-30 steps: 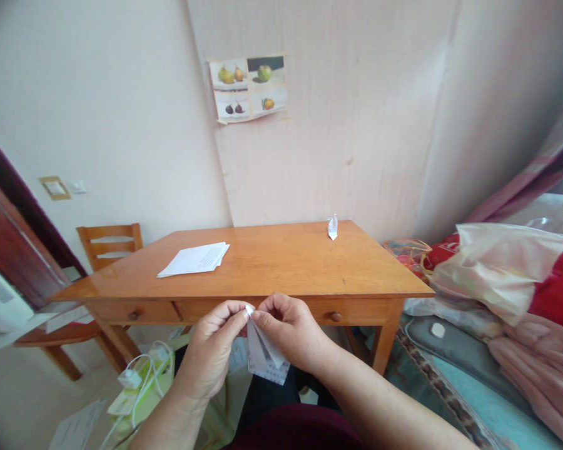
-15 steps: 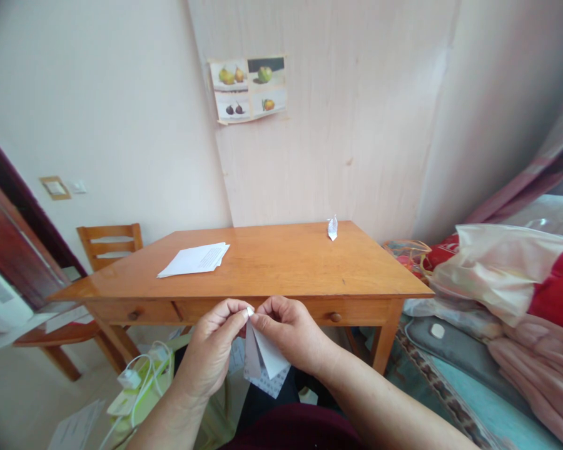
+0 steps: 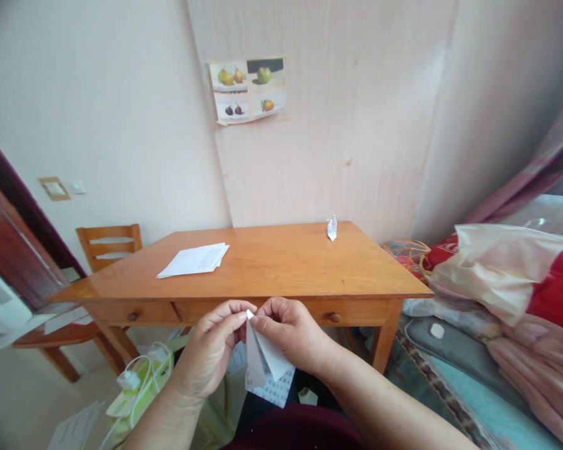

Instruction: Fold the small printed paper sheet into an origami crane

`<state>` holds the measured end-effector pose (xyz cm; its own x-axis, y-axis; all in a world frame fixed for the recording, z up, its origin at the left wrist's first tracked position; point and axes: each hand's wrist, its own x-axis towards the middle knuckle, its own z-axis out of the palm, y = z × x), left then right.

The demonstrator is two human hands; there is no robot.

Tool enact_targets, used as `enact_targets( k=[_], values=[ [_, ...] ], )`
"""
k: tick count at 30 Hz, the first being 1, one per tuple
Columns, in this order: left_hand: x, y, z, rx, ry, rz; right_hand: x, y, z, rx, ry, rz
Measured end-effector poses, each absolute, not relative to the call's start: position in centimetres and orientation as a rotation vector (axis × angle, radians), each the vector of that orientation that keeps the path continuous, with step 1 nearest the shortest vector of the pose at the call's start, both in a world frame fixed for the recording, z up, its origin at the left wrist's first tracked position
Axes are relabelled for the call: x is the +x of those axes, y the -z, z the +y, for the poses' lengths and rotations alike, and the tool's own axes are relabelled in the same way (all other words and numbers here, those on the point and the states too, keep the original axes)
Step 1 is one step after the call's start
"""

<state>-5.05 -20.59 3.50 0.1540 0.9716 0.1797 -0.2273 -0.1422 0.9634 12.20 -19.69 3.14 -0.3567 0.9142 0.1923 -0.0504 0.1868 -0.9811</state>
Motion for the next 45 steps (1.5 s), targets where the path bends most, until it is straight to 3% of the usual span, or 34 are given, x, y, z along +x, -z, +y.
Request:
enact_targets(
  k=[31, 45],
  values=[
    [-5.2, -3.5, -20.5, 1.398, -1.211, 0.852, 12.6, -2.9, -19.5, -0.902, -1.329, -1.575],
    [-5.0, -2.8, -19.6, 1.383, -1.418, 0.992, 12.9, -2.0, -19.1, -0.918, -1.345, -1.59]
  ],
)
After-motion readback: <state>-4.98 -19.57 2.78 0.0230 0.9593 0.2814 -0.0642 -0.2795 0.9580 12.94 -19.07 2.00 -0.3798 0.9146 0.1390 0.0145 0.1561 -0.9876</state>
